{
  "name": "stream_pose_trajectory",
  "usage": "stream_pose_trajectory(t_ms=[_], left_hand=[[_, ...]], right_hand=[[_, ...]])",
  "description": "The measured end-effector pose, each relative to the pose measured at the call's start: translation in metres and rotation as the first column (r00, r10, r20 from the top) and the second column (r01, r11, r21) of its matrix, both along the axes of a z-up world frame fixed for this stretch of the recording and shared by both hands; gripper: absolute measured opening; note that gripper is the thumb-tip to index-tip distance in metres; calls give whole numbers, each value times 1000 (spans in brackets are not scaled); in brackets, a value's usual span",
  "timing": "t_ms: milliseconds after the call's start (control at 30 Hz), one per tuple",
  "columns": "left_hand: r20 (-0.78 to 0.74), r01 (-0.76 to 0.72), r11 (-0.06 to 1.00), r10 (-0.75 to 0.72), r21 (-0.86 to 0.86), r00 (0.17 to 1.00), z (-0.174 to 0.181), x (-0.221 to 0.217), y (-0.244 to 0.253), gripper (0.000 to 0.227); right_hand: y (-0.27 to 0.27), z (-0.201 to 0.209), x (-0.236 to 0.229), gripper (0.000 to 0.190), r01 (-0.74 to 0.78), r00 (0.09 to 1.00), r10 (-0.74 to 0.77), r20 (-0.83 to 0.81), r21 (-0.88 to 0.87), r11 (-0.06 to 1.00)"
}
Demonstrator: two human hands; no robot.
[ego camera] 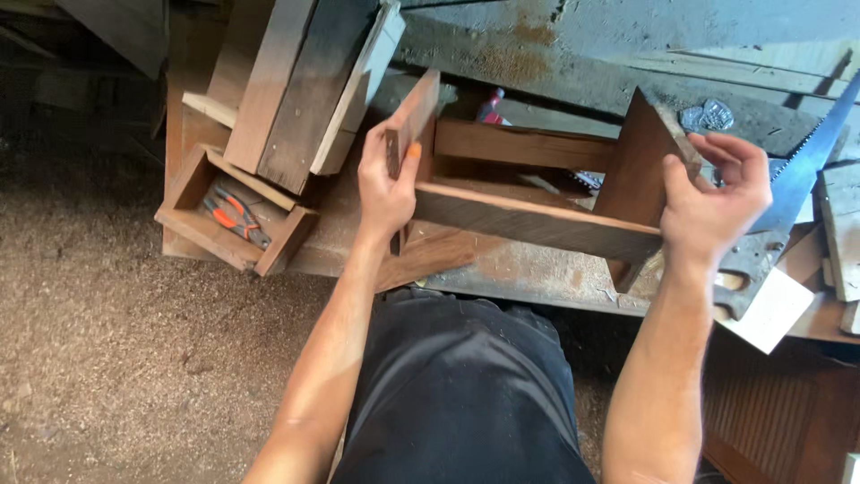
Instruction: The person hammers a wooden panel onto a small wooden frame, then uses a hand saw to cut a protruding section of the frame. The person handles the wooden panel, frame, hammer, and saw throughout the task.
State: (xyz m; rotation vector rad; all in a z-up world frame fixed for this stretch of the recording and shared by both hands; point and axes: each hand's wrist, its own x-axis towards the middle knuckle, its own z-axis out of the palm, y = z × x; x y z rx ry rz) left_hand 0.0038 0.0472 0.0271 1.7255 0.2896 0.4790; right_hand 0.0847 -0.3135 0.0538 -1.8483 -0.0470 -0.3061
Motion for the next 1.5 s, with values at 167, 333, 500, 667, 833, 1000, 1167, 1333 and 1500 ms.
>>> stream_pose_trajectory(t_ms=[167, 333, 500, 667, 833, 1000, 1167, 1333, 1500], left_hand=[[208, -80, 960, 23, 268, 978, -27, -20, 2, 41], [270, -71, 983, 23, 170, 963, -36, -21, -1, 45], [282, 10, 962, -90, 274, 955, -30, -47, 14, 39], [146, 2, 974, -35, 225, 989, -19, -55, 14, 40], [207, -12, 964, -45, 267, 977, 7, -52, 21, 44], [344, -45, 958, -58, 284, 937, 30, -53, 4, 38], [318, 171, 985, -169, 21, 933, 47, -57, -11, 40], [288, 290, 953, -303, 87, 908, 56, -61, -14, 36], [280, 323, 946, -302, -33, 911, 65, -72, -6, 31]], right_hand=[[3, -25, -36, 34, -2, 979, -11, 204, 66, 998], [14, -31, -61, 36, 58, 985, -63, 158, 36, 998], [3, -20, -84, 12, -67, 993, 88, 78, -241, 968], [-10, 7, -77, 10, 9, 977, -57, -206, -227, 974], [15, 38, -55, 15, -138, 990, 136, -40, -49, 989], [58, 33, -68, 5, -228, 935, 190, -301, -96, 969], [107, 0, -79, 18, -400, 906, 313, -284, -334, 854], [164, -32, -87, 75, -528, 845, 334, -418, -749, 399], [184, -53, -91, 34, -624, 776, 162, -610, -706, 333]])
